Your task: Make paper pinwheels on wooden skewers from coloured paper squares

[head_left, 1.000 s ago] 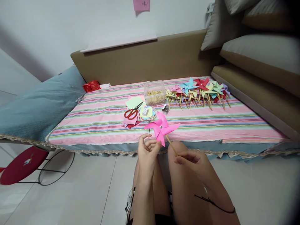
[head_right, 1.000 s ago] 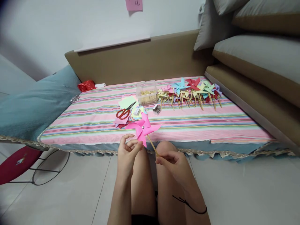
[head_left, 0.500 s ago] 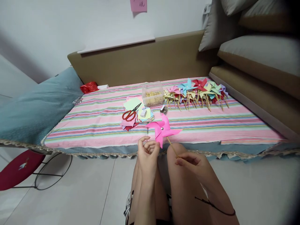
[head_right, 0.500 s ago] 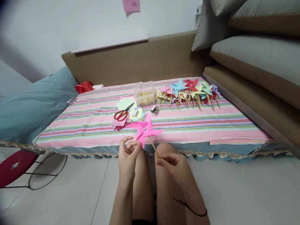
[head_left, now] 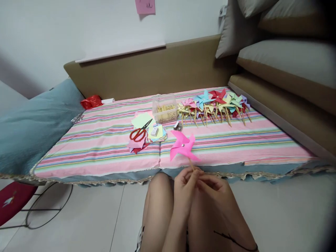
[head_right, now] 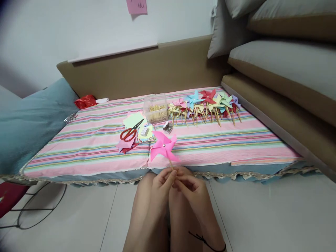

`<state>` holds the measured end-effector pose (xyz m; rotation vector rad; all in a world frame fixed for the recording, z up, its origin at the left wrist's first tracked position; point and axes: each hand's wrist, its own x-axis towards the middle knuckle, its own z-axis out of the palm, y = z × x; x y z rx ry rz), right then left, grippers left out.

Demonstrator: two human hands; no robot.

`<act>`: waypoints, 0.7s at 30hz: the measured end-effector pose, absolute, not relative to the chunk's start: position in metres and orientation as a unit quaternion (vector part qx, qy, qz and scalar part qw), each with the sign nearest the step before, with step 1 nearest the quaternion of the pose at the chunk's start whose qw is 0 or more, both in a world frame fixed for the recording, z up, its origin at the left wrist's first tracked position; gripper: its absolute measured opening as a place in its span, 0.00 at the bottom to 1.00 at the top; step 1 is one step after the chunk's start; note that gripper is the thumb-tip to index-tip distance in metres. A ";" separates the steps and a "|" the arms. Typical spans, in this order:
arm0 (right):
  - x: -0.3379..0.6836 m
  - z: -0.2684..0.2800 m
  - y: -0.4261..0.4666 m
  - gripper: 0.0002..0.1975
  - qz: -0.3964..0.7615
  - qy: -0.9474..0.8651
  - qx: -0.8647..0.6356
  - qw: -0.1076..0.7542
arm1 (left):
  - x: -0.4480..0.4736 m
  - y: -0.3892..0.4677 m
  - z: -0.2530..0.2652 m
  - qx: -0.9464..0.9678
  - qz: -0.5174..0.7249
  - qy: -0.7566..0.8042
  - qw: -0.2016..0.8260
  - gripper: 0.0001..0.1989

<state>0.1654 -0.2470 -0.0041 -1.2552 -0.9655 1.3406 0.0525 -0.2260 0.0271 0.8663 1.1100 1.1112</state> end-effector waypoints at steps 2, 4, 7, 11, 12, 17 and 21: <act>0.168 -0.006 -0.245 0.07 0.568 -0.411 -0.508 0.501 | 0.060 -0.224 0.026 0.361 0.483 0.491 0.628 0.09; 0.171 -0.008 -0.242 0.07 0.570 -0.418 -0.509 0.491 | 0.064 -0.219 0.023 0.342 0.491 0.503 0.624 0.09; 0.175 -0.009 -0.239 0.07 0.563 -0.423 -0.524 0.479 | 0.069 -0.211 0.016 0.342 0.490 0.513 0.616 0.11; 0.183 -0.017 -0.237 0.10 0.546 -0.401 -0.549 0.489 | 0.078 -0.204 -0.001 0.385 0.470 0.525 0.595 0.17; 0.190 -0.024 -0.236 0.11 0.532 -0.383 -0.565 0.501 | 0.079 -0.203 -0.006 0.416 0.466 0.532 0.572 0.19; 0.273 -0.067 -0.219 0.16 0.364 -0.247 -0.662 0.607 | 0.079 -0.201 -0.048 0.650 0.350 0.589 0.328 0.19; 0.364 -0.072 -0.170 0.16 0.208 -0.275 -0.729 0.591 | 0.077 -0.201 -0.084 0.768 0.281 0.560 0.133 0.13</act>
